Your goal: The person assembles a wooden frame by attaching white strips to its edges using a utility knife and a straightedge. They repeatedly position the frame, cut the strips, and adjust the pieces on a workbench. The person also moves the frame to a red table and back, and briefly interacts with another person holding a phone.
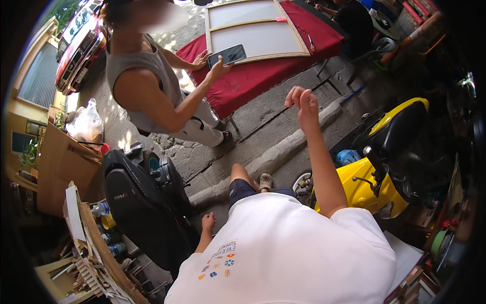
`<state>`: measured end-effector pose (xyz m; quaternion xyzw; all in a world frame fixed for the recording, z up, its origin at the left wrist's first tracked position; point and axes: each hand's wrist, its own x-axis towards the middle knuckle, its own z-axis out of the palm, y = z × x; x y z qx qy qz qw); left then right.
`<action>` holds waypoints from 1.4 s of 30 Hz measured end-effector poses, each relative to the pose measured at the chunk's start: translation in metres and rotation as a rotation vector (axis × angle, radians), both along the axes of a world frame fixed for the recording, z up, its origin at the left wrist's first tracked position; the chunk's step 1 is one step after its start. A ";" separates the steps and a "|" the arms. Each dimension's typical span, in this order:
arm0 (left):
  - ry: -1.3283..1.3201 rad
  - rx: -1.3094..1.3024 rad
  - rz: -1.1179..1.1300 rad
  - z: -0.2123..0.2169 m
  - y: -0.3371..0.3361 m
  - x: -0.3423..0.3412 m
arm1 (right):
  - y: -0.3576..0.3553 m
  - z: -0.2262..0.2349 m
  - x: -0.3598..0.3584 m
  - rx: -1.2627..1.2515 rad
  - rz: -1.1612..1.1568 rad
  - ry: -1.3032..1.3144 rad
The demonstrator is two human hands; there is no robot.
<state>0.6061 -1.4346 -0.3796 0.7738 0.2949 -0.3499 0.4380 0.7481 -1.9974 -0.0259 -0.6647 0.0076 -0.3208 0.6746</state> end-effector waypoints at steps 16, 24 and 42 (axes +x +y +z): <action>-0.099 -0.116 -0.776 0.026 -0.243 0.338 | -0.076 0.068 0.151 -0.407 0.022 -0.174; -0.069 -0.039 -0.740 0.065 -0.298 0.382 | -0.124 0.066 0.226 -0.318 0.100 -0.216; -0.046 0.064 0.151 0.073 -0.484 0.250 | -0.361 -0.132 0.485 -0.476 0.487 0.597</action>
